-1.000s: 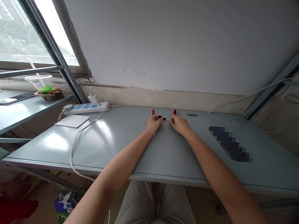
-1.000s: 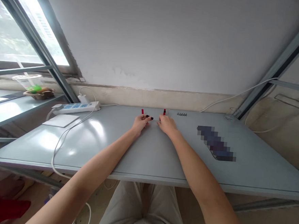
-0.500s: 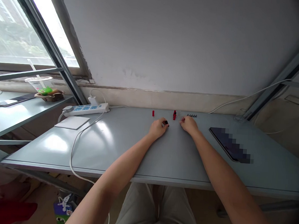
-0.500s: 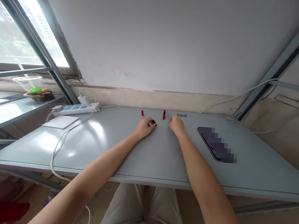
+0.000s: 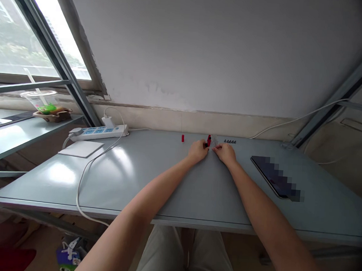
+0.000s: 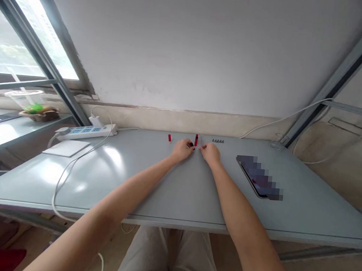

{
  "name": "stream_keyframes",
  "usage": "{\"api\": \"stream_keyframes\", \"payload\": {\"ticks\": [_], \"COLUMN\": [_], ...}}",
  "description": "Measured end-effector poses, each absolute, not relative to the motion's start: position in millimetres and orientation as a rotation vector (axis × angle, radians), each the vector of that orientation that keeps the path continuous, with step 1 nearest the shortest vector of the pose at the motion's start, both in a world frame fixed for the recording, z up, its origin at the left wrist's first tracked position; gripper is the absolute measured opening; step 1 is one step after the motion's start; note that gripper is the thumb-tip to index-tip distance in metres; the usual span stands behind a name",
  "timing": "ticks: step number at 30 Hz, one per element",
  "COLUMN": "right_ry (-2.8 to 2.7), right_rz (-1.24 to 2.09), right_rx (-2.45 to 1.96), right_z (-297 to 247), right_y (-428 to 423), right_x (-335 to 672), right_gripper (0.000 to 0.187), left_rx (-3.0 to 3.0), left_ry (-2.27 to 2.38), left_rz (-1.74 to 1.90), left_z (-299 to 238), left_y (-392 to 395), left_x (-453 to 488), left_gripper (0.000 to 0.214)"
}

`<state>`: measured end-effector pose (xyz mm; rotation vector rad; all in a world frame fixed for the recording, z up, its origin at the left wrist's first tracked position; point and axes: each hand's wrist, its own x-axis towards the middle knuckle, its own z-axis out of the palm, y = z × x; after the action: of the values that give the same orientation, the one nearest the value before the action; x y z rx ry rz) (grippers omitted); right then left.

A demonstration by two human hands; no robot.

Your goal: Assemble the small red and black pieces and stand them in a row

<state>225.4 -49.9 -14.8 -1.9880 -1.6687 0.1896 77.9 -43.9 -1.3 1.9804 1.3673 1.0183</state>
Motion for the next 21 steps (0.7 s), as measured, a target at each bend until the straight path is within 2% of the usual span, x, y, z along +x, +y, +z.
{"api": "stream_keyframes", "payload": {"ticks": [10,21], "right_ry": [-1.666,-1.657], "right_rz": [0.207,0.205], "right_rx": [-1.986,-2.013], "right_z": [-15,-13], "right_y": [-49,-51], "right_x": [225,223], "right_gripper": [0.02,0.022], "left_rx": [1.994,2.018], "left_ry": [1.479,1.617], "left_rz": [0.997,0.943], "left_z": [-19,-14], "left_y": [-23,-27], "left_x": [95,100], "left_gripper": [0.006,0.008]}}
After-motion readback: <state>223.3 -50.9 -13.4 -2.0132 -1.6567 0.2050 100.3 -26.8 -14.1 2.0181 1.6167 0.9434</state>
